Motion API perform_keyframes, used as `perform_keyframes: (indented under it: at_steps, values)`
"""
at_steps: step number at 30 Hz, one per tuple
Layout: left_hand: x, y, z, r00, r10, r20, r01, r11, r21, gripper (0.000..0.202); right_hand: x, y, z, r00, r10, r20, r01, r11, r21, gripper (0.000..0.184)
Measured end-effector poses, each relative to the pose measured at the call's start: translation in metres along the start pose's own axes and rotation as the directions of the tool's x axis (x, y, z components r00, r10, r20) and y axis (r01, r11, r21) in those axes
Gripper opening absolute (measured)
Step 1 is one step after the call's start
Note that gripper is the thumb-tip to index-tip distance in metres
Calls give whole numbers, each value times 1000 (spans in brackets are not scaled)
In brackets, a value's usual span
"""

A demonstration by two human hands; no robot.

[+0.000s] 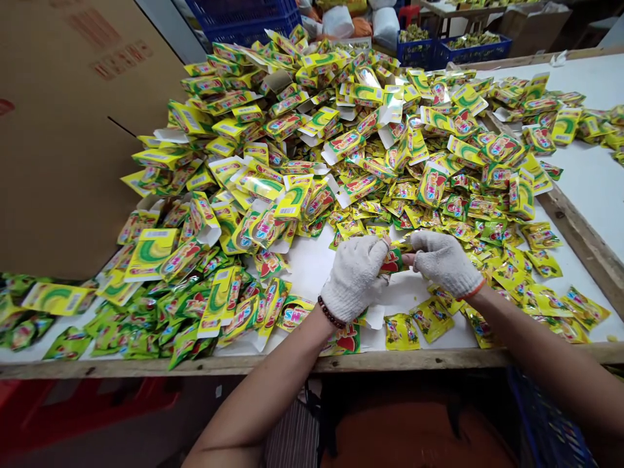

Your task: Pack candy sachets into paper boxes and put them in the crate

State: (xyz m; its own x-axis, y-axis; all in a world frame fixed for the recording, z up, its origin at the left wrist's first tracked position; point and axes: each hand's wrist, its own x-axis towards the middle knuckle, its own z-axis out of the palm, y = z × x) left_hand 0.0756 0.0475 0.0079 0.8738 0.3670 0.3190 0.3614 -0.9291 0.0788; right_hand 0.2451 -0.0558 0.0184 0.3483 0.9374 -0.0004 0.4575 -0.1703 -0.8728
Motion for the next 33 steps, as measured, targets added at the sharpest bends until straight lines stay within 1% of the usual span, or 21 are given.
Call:
perform_keyframes:
  at_steps: [1, 3, 5, 7, 10, 12, 13, 14, 17, 18, 19, 21, 22, 23, 24, 25, 27, 28, 29, 31, 33]
  values:
    - [0, 1, 0, 1000, 7, 1, -7, 1000, 3, 52, 0, -2, 1, 1000, 19, 14, -19, 1000, 5, 22]
    - [0, 1, 0, 1000, -9, 0, 9, 1000, 5, 51, -2, -6, 1, 992, 93, 91, -100, 992, 76, 18]
    - [1, 0, -1, 999, -44, -10, 44, 999, 2, 49, -5, -9, -2, 969, 141, 204, -176, 970, 166, 25]
    - [2, -2, -1, 998, -55, -21, 54, 998, -16, 49, -8, -10, -5, 931, 120, 346, -216, 943, 254, 34]
    - [4, 0, -3, 1000, -9, -9, 8, 997, -71, 51, -10, -9, -5, 849, 44, 526, -275, 887, 370, 40]
    - [4, 2, -7, 1000, -1, 17, 3, 995, -98, 51, -9, -9, -6, 814, 27, 580, -310, 865, 395, 43]
    - [3, 4, -11, 999, -12, 33, 15, 994, -104, 50, -9, -8, -8, 816, 33, 578, -312, 866, 391, 44]
    - [1, 6, -16, 998, -29, 49, 34, 994, -107, 49, -9, -8, -12, 831, 50, 555, -303, 876, 375, 43]
    - [-15, 12, -36, 987, -101, 123, 113, 989, -95, 43, -10, -6, -29, 923, 121, 367, -228, 937, 265, 36]
    - [-22, 14, -41, 980, -113, 165, 129, 988, -88, 42, -11, -5, -33, 937, 139, 320, -211, 957, 201, 32]
    - [-31, 17, -45, 971, -104, 216, 125, 989, -85, 41, -12, -3, -36, 937, 148, 316, -195, 973, 123, 27]
    - [-48, 24, -49, 945, -30, 326, 59, 995, -78, 42, -16, -2, -35, 899, 137, 415, -120, 990, -67, 13]
    - [-57, 27, -49, 930, 13, 368, 13, 998, -69, 43, -18, -2, -31, 861, 127, 492, -43, 983, -178, 10]
    - [-64, 29, -48, 916, 44, 398, -26, 998, -50, 46, -21, -3, -26, 820, 123, 560, 56, 955, -292, 13]
    - [-71, 31, -46, 906, 56, 420, -52, 998, -21, 49, -23, -4, -21, 786, 130, 605, 159, 902, -401, 19]
    - [-76, 31, -45, 899, 46, 436, -59, 998, 16, 50, -26, -5, -15, 766, 144, 626, 249, 832, -496, 25]
    - [-83, 26, -47, 886, -5, 463, -34, 997, 75, 51, -30, -7, -6, 762, 184, 621, 341, 701, -626, 31]
    - [-84, 23, -50, 878, -28, 479, -14, 996, 84, 52, -32, -7, -3, 764, 201, 613, 351, 667, -657, 30]
    - [-84, 18, -54, 872, -40, 488, 3, 997, 78, 55, -32, -7, -1, 763, 217, 609, 348, 657, -669, 27]
    - [-78, 11, -63, 878, -40, 477, 27, 999, 35, 54, -30, -6, -2, 757, 249, 604, 305, 683, -664, 15]
    - [-66, 4, -67, 896, -52, 440, 59, 998, -2, 40, -25, -4, -6, 777, 260, 574, 236, 725, -647, 9]
